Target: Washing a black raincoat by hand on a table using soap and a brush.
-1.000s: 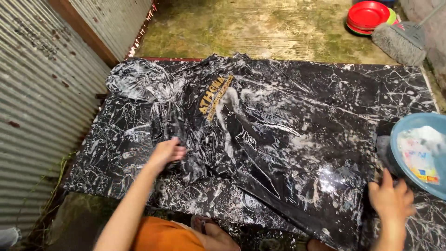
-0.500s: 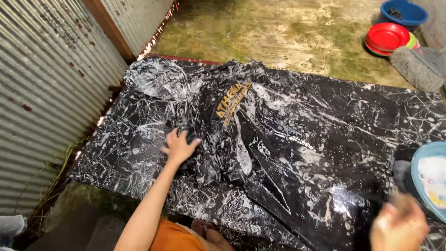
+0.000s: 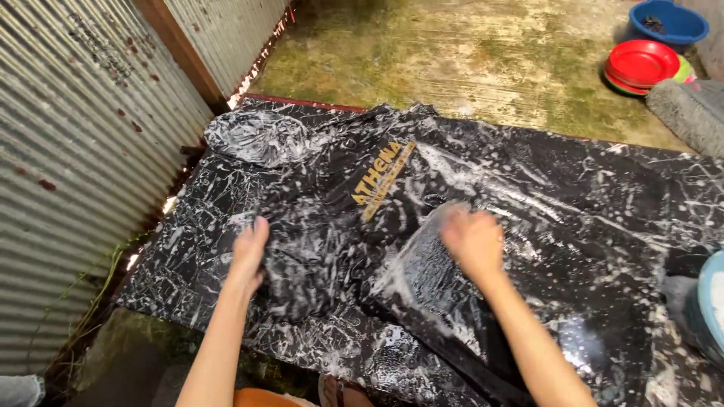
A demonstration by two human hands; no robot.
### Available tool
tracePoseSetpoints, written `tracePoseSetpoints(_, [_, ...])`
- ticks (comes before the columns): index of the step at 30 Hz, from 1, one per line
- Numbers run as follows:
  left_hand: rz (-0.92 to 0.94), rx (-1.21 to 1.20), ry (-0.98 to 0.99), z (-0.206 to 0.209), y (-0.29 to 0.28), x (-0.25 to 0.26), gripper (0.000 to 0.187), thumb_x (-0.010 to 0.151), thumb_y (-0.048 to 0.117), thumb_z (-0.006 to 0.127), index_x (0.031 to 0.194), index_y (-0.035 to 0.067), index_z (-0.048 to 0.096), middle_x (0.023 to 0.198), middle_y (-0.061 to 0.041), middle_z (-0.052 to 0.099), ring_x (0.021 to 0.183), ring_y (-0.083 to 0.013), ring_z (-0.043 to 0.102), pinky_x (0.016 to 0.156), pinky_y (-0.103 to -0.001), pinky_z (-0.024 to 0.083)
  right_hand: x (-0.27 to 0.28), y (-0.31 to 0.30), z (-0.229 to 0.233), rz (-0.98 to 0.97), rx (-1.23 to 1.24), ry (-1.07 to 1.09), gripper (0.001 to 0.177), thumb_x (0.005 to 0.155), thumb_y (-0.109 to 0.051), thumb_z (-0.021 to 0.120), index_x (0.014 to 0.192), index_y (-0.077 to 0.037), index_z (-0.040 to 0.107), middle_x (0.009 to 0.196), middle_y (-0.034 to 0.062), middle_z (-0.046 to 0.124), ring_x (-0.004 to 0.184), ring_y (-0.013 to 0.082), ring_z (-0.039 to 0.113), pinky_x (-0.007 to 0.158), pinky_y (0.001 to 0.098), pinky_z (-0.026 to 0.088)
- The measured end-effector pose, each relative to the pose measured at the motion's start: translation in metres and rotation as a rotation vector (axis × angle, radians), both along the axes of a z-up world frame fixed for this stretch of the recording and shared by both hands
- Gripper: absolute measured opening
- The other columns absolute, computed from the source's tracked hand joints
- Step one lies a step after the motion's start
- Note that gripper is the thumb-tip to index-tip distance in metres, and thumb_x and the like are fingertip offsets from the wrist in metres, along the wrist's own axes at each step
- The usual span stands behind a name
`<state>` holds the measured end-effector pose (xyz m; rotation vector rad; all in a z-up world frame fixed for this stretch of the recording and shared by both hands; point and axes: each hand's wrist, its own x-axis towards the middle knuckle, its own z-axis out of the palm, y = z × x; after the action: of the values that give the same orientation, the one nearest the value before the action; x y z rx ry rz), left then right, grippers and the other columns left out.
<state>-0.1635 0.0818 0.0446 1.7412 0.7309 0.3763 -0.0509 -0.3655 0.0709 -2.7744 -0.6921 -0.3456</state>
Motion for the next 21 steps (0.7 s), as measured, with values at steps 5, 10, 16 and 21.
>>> tracePoseSetpoints(5, [-0.893,0.072,0.538,-0.011,-0.016,-0.046,0.077,0.095,0.067,0.068,0.128,-0.002,0.059,0.131,-0.004,0.05,0.122,-0.019,0.047,0.104,-0.047,0.039,-0.02,0.06,0.027,-0.248,0.223,-0.076,0.033,0.091,-0.033,0.062,0.117,-0.014,0.07,0.088,0.0166,0.067,0.079,0.0348,0.066,0.065,0.051,0.055])
tracePoseSetpoints(10, [-0.77,0.431,0.635,0.009,-0.04,-0.076,0.065,0.092,0.056,0.059,0.109,-0.005,0.073,0.1,-0.022,0.079,0.094,-0.0313,0.074,0.091,-0.045,0.056,-0.042,0.107,0.043,0.511,0.001,0.097,0.024,0.091,-0.018,0.054,0.107,-0.017,0.072,0.068,0.0088,0.067,0.06,0.0242,0.067,0.051,0.0399,0.056])
tracePoseSetpoints(16, [-0.376,0.084,0.424,0.05,0.004,-0.096,0.064,0.095,0.052,0.052,0.113,-0.005,0.074,0.107,-0.017,0.081,0.096,-0.0237,0.072,0.089,-0.038,0.054,0.064,0.051,-0.027,-0.324,0.142,-0.422,0.042,0.093,-0.034,0.06,0.116,0.0,0.064,0.077,0.0208,0.064,0.062,0.0337,0.064,0.045,0.0448,0.051])
tracePoseSetpoints(21, [-0.244,-0.355,0.357,-0.006,-0.012,-0.092,0.06,0.1,0.053,0.049,0.125,0.001,0.064,0.124,-0.005,0.07,0.11,-0.0134,0.061,0.095,-0.03,0.045,-0.048,0.148,0.018,0.436,0.236,0.225,0.024,0.083,-0.026,0.059,0.083,-0.009,0.074,0.07,0.013,0.069,0.066,0.0296,0.068,0.061,0.0438,0.056])
